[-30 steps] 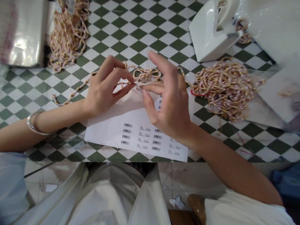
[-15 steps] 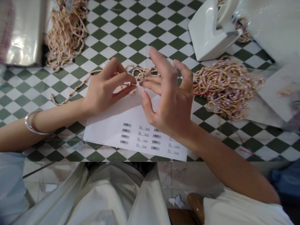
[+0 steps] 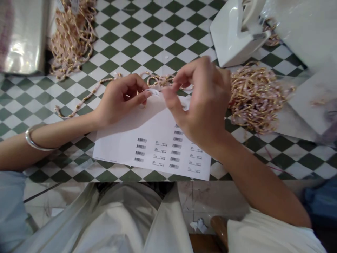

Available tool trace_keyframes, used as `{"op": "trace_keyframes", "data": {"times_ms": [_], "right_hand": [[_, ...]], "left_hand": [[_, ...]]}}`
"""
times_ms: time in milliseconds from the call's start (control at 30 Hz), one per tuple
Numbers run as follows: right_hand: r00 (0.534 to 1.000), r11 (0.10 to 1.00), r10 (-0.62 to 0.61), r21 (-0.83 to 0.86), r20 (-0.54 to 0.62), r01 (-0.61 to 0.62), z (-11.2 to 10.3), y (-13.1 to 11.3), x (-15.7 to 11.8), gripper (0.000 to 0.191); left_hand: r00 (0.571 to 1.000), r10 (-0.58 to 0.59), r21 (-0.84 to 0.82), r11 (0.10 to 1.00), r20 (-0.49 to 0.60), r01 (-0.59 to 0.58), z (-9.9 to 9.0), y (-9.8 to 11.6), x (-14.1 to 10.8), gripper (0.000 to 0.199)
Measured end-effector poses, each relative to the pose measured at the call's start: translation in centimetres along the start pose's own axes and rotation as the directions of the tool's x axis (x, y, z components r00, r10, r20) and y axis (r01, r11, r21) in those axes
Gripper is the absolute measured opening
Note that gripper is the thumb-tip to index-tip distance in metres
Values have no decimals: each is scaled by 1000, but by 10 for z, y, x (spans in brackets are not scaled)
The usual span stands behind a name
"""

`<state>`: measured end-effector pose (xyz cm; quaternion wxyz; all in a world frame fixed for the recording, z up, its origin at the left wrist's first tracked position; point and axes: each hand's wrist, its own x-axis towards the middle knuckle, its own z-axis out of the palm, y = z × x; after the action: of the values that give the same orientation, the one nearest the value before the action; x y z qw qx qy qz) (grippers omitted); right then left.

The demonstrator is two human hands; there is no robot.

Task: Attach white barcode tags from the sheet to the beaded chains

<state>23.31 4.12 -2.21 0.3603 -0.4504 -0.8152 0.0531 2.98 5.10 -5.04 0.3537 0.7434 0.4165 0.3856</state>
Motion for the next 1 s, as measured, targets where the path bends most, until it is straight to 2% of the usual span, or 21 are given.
{"op": "trace_keyframes", "data": {"times_ms": [67, 200, 400, 600, 800, 1000], "right_hand": [[998, 996, -57, -63, 32, 59, 3, -2, -3, 26], [989, 984, -113, -126, 93, 124, 7, -2, -6, 28], [991, 983, -112, -139, 73, 122, 6, 0, -4, 17], [995, 990, -65, -119, 79, 74, 6, -1, -3, 18], [995, 991, -86, -99, 51, 91, 9, 1, -2, 18], [995, 995, -43, -82, 94, 51, 9, 2, -1, 23]], "left_hand": [[999, -41, -64, 997, 2, 41, 1, 4, -1, 13], [999, -41, -137, 990, 20, 44, 3, 6, -4, 9], [994, -91, -110, 989, 53, 96, 2, 8, -3, 14], [993, -82, -66, 994, 90, 88, -1, 17, -3, 17], [987, -83, -79, 992, 140, 94, -2, 18, -3, 25], [981, -76, -124, 987, 177, 99, -2, 15, -3, 20]]}}
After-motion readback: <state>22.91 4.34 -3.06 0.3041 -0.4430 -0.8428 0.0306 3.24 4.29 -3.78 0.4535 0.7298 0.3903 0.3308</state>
